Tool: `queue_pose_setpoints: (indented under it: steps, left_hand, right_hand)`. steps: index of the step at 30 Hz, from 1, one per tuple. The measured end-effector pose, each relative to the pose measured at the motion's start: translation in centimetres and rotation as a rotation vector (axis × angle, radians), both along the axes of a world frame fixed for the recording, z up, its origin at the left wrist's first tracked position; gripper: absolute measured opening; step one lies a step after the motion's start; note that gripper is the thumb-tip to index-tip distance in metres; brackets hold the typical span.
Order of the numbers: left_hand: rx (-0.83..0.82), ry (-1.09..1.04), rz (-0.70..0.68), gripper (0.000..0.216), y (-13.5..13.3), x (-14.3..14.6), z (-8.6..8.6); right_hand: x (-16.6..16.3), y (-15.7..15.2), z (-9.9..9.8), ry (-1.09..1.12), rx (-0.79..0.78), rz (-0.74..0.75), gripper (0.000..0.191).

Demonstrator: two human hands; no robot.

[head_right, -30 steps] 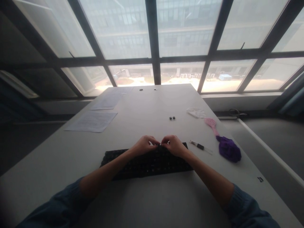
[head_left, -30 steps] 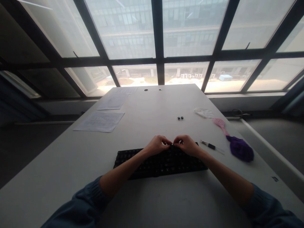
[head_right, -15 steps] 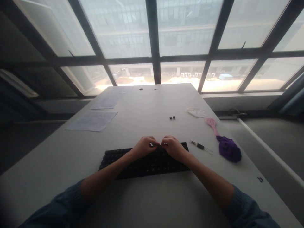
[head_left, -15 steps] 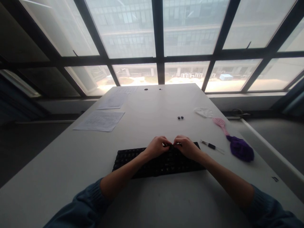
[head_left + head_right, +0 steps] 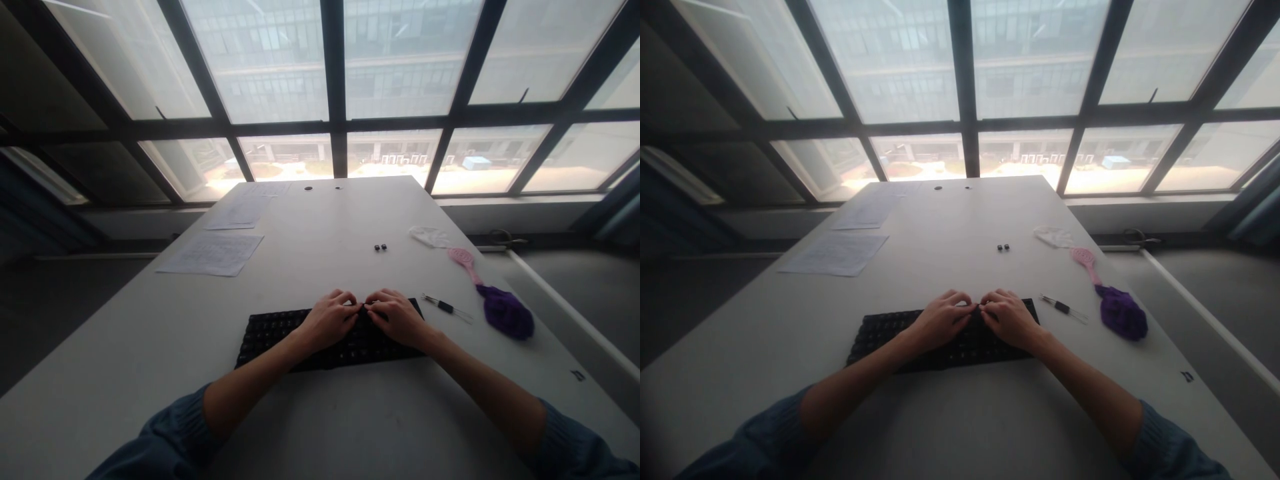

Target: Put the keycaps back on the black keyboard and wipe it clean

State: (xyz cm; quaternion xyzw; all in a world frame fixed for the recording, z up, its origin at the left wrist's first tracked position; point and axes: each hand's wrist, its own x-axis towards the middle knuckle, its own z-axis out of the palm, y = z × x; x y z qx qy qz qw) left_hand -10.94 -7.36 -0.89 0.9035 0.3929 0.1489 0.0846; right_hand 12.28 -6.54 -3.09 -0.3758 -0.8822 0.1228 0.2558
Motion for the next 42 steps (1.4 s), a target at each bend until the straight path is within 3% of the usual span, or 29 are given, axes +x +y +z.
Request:
queue_pose_setpoints:
  steps: [17,22,27,32,35,38,42]
  left_hand:
    - [-0.012,0.026,0.016,0.030,-0.3,0.2,-0.3]
    - [-0.167,-0.047,0.046,0.029,0.8,0.2,0.2]
    - [-0.326,-0.172,0.136,0.032,6.1,1.2,1.1]
    - [-0.257,-0.227,0.276,0.030,14.3,4.4,0.6]
    - [-0.222,-0.240,0.347,0.032,18.4,6.9,-0.3]
    - [-0.212,-0.242,0.391,0.033,20.7,8.8,-1.4]
    - [-0.215,-0.236,0.423,0.026,21.8,10.3,-2.5]
  right_hand:
    - [-0.1,-0.4,0.0,-0.072,-0.020,-0.034,0.024]
    - [-0.3,-0.4,0.4,-0.016,-0.088,-0.045,0.013]
    - [0.6,2.3,1.8,0.082,-0.089,-0.160,0.012]
    - [2.6,10.7,2.5,-0.028,-0.114,-0.450,0.022]
    - [3.2,15.5,1.8,-0.080,-0.127,-0.524,0.024]
    - [3.2,18.1,0.6,-0.112,-0.135,-0.539,0.028]
    - [2.9,19.3,-0.7,-0.138,-0.147,-0.502,0.023]
